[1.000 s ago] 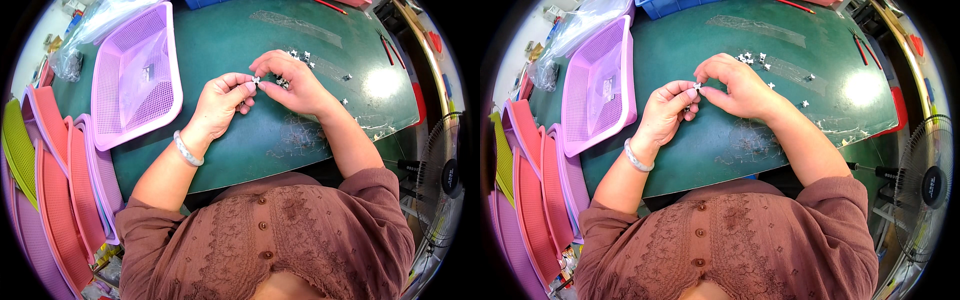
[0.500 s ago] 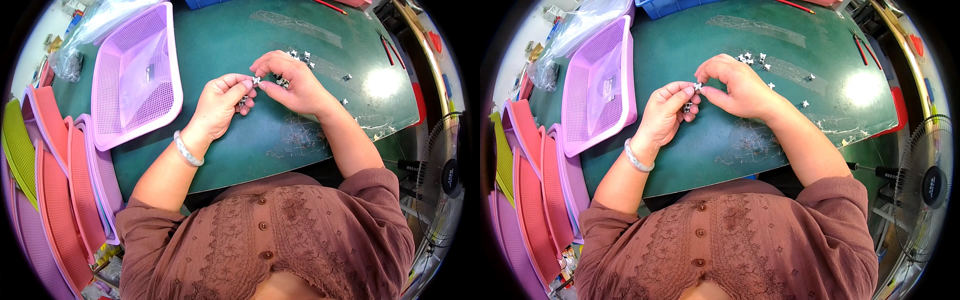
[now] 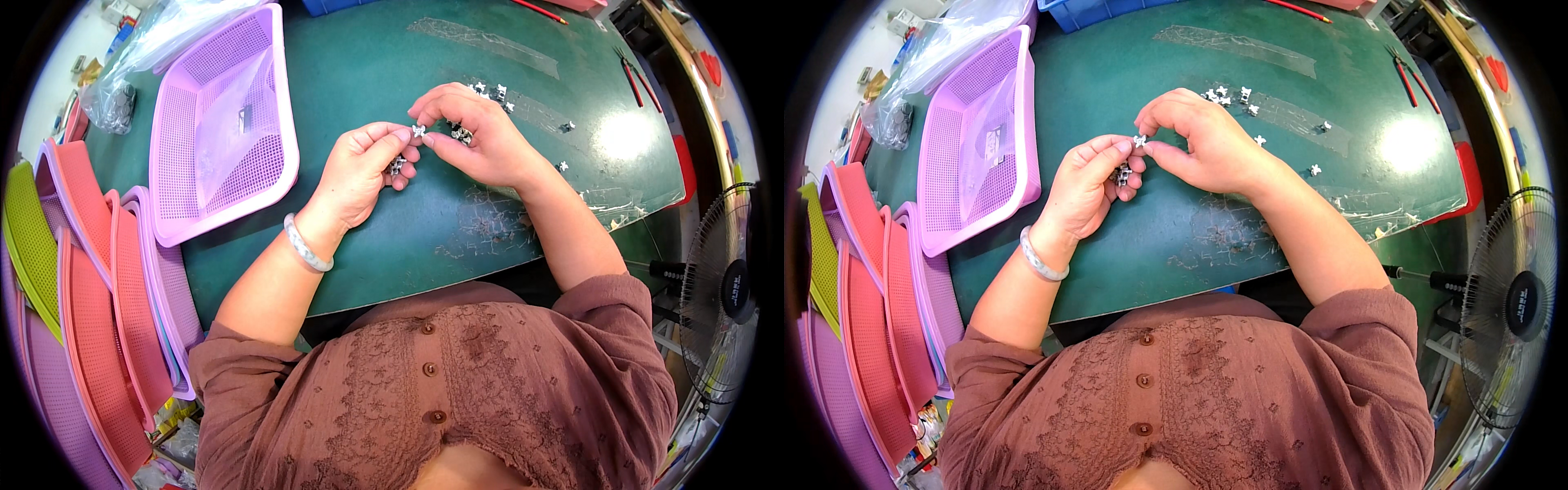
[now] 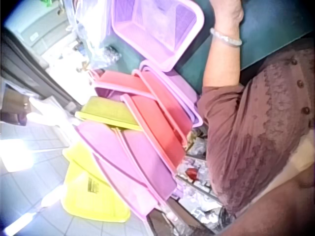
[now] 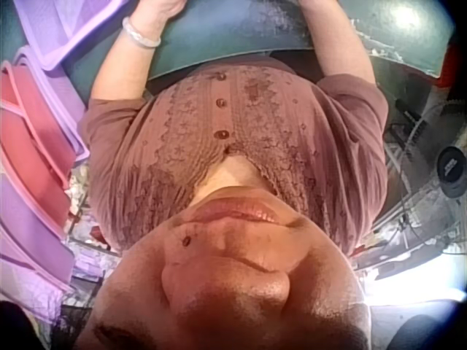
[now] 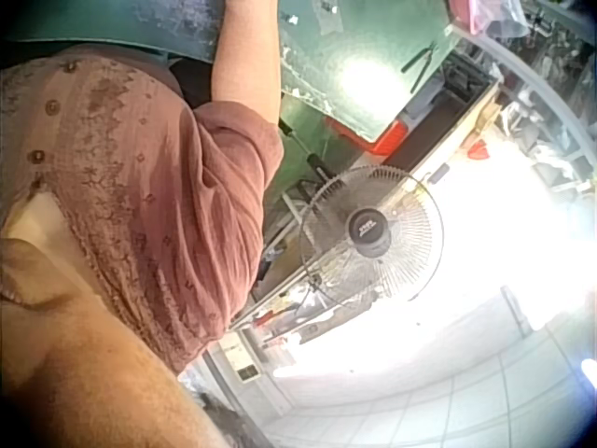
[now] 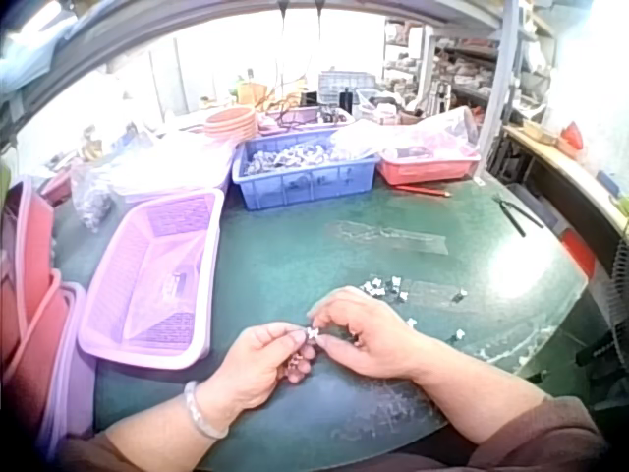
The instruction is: The person sits at a green workbench and repeatedly picks up small silver star-shaped components, joining them by hand. The person places the assembled pieces into a purple basket and continues the process with additional components from the table.
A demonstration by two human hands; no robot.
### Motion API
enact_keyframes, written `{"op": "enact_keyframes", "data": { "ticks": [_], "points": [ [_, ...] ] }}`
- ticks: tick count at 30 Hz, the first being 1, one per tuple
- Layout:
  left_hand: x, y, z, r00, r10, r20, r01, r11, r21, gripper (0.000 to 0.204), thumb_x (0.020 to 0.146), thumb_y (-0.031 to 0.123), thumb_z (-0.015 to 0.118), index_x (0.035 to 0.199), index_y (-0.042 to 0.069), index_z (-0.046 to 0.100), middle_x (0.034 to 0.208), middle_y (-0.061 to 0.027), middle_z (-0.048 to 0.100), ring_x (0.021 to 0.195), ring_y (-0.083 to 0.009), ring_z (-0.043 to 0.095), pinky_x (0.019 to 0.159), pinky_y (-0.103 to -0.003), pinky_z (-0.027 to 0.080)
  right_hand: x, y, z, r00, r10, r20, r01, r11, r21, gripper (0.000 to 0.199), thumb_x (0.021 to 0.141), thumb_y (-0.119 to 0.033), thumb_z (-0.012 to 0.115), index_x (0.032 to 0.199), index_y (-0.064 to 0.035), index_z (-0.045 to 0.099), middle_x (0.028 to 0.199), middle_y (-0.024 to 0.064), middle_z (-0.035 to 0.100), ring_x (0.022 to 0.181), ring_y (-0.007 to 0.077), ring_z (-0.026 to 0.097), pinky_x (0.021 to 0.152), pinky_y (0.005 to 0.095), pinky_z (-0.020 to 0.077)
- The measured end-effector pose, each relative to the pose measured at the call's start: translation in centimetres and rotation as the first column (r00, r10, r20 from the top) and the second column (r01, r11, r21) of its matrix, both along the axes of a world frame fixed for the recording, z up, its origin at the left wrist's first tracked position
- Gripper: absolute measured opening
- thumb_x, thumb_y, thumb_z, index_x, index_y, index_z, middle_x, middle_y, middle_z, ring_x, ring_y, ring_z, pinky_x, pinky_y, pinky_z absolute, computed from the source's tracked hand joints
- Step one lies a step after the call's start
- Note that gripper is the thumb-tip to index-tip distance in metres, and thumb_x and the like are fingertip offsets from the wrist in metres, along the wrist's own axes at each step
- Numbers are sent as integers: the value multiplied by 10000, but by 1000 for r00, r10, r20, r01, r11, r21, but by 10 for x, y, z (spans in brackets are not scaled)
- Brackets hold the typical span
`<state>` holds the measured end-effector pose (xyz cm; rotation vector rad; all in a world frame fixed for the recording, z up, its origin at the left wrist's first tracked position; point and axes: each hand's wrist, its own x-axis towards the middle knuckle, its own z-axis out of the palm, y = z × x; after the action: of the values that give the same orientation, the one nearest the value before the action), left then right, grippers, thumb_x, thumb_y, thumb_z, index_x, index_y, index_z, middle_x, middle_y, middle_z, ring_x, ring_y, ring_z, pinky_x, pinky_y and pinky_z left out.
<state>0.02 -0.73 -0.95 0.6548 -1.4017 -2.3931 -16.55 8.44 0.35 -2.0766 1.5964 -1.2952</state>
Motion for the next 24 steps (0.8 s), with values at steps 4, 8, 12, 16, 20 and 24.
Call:
{"op": "enact_keyframes", "data": {
  "ticks": [4,8,12,16,20,24],
  "points": [
    [0,0,1,1000,-13,19,13,1000,-6,214,901,186,485,907,4,600,736,-27,576,598,-92,529,509,-202,412,0,0,0,1000,0,-15,0,1000,-11,142,712,-35,618,831,-34,541,917,87,595,890,261,554,767,341,455],
    [0,0,3,999,-20,35,20,1000,-13,219,899,197,496,908,5,600,734,-27,575,596,-91,528,506,-202,412,0,0,0,1000,-1,-16,1,1000,-6,148,711,-30,620,836,-37,543,922,85,594,894,262,552,767,341,455],
    [0,1,2,999,-7,42,7,1000,-16,189,884,173,525,911,2,599,735,-27,576,595,-87,525,504,-196,409,0,0,0,1000,8,-17,-8,1000,-10,156,709,-24,627,840,-45,545,924,82,593,897,261,551,764,339,455],
    [-1,1,2,998,11,54,-9,1000,-26,147,863,131,557,924,2,593,745,-29,579,600,-82,523,505,-191,408,0,-1,-1,1000,6,-27,-6,1000,-14,163,706,-24,631,845,-50,550,924,80,593,900,263,549,761,338,455],
    [-1,1,1,999,18,28,-17,999,-31,137,850,108,572,936,3,586,758,-32,579,603,-81,521,509,-192,409,0,0,-1,1000,-7,-26,7,1000,-2,176,702,-26,634,858,-50,555,924,76,592,901,264,548,757,338,456],
    [-1,1,1,1000,21,8,-21,999,-28,133,842,92,579,939,1,582,764,-34,578,605,-81,520,512,-191,409,-1,0,-1,999,-6,-32,6,1000,4,184,698,-22,630,866,-49,558,926,72,593,904,262,548,752,337,458]
  ]
}}
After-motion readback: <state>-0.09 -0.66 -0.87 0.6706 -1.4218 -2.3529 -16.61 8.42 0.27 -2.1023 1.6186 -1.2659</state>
